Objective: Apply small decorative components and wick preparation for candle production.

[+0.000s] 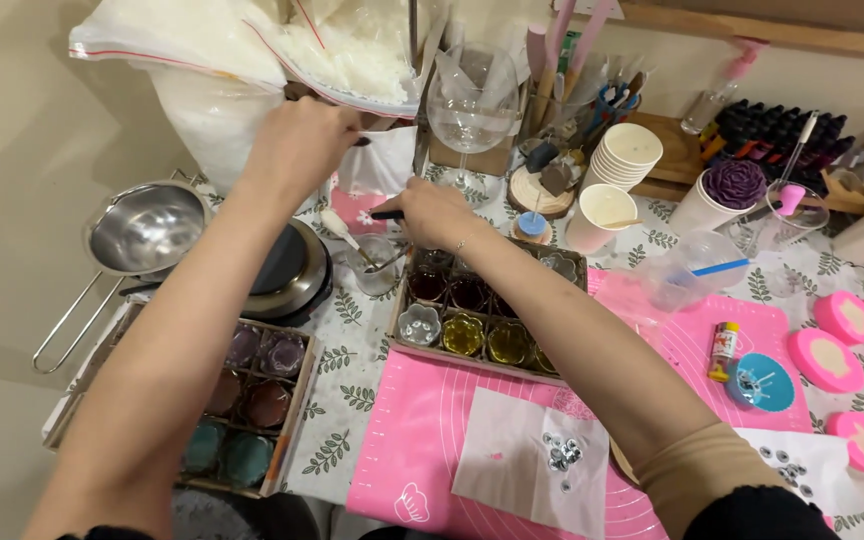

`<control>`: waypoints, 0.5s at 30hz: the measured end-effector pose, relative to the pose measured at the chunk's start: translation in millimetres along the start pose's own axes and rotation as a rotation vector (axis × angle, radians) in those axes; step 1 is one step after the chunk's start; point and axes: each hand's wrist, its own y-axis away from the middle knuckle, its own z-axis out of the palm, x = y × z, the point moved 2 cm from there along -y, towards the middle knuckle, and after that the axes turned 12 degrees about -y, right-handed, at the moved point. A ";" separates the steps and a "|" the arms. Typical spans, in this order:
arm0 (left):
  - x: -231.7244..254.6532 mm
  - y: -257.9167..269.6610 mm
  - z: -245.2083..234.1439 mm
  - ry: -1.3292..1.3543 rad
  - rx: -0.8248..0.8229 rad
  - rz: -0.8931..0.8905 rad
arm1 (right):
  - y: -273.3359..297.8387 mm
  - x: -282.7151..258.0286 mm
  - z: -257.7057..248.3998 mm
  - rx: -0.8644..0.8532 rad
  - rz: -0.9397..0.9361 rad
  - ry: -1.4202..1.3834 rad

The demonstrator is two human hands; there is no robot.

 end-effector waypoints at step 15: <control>0.5 -14.8 -66.7 0.088 0.475 -0.093 | -10.4 16.2 4.2 -0.021 0.000 0.001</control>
